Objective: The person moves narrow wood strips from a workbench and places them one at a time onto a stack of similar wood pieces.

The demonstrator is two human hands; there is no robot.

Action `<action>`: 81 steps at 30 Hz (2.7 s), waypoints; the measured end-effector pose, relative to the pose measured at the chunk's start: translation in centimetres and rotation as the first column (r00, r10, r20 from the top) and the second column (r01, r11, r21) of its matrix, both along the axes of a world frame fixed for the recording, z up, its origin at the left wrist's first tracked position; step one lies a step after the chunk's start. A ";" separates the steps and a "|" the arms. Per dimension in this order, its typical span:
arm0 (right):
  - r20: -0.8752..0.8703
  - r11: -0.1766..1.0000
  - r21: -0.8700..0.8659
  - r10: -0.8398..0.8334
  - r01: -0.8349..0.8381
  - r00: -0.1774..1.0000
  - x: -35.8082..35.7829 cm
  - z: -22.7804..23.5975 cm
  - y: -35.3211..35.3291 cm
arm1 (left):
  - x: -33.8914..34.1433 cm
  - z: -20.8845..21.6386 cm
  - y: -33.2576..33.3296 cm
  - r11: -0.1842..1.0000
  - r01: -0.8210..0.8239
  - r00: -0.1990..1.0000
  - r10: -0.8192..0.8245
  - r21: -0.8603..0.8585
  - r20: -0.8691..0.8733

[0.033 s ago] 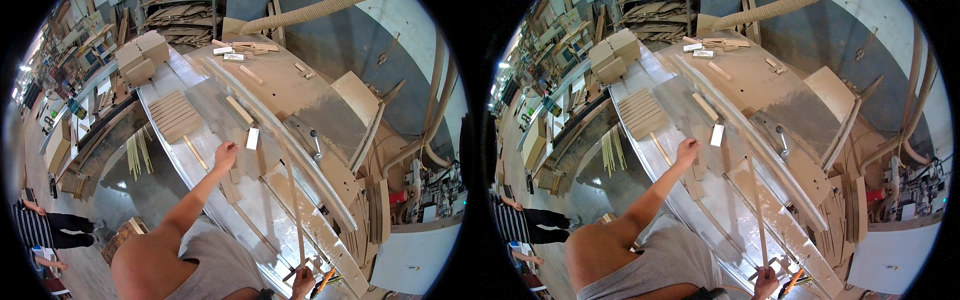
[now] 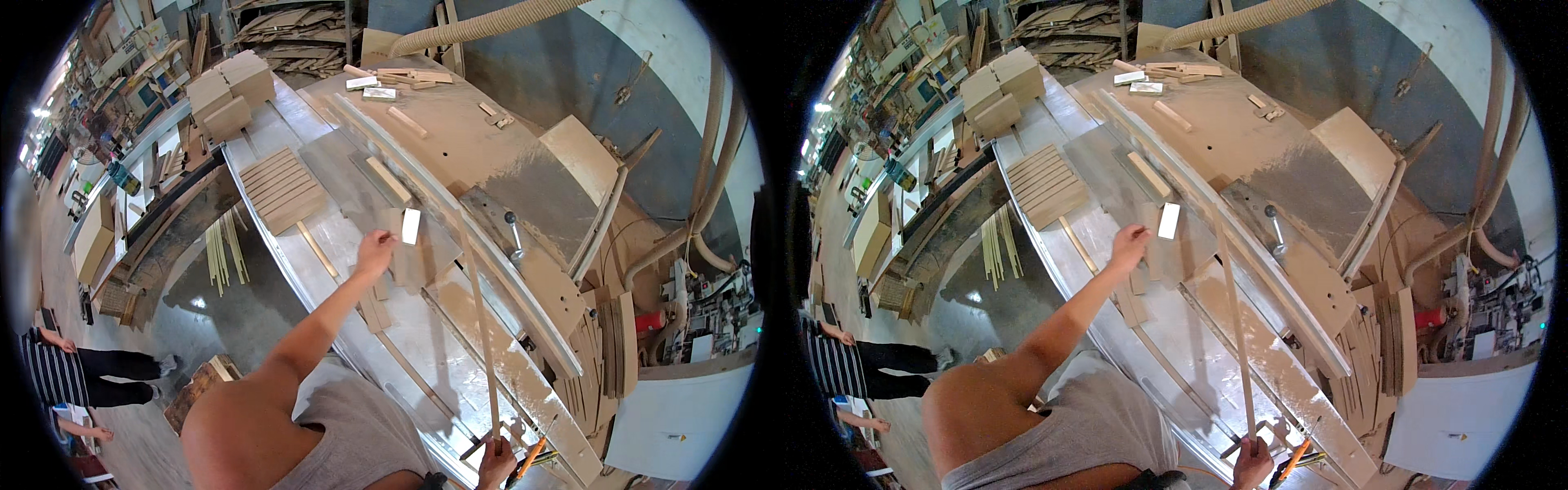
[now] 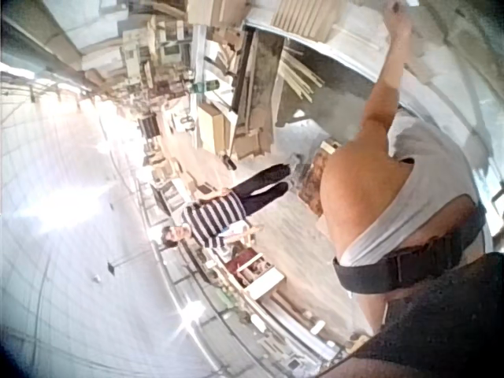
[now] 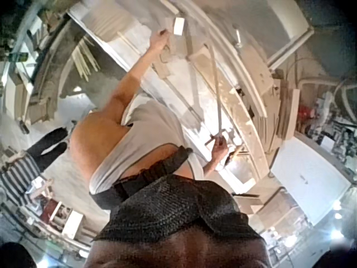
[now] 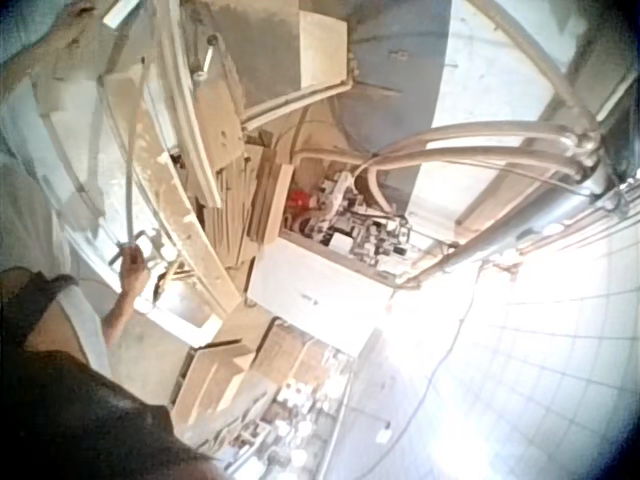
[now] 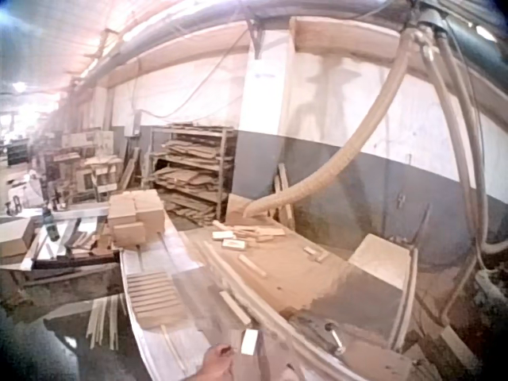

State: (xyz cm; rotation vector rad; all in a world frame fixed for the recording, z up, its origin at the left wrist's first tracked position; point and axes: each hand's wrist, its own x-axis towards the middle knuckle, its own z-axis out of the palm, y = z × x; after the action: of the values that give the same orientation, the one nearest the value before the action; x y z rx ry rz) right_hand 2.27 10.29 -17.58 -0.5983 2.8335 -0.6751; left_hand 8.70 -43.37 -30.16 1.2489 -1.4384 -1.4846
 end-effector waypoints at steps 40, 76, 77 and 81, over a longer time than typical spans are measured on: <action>0.157 0.955 0.257 0.107 -0.145 0.982 -14.4 4.3 5.8 | -4.9 -0.3 3.2 0.923 0.248 0.927 -0.138 0.294 -0.350; -0.257 0.944 0.289 0.237 -0.160 0.937 -17.1 5.9 0.0 | 10.0 4.9 6.2 0.950 0.126 0.956 -0.040 0.285 -0.289; -0.246 0.947 0.274 0.240 -0.170 0.939 -17.3 5.6 0.0 | 9.9 5.0 6.0 0.950 0.143 0.954 -0.059 0.276 -0.293; -0.216 0.939 0.308 0.225 -0.153 0.950 -16.8 5.9 -1.0 | 10.0 5.8 5.3 0.952 0.167 0.957 -0.093 0.257 -0.276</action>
State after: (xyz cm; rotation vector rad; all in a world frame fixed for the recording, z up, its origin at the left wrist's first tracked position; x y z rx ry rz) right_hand -14.57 9.25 -11.67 -0.9455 2.9620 -0.1558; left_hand 18.75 -38.10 -24.40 1.0819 -1.1851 -1.9179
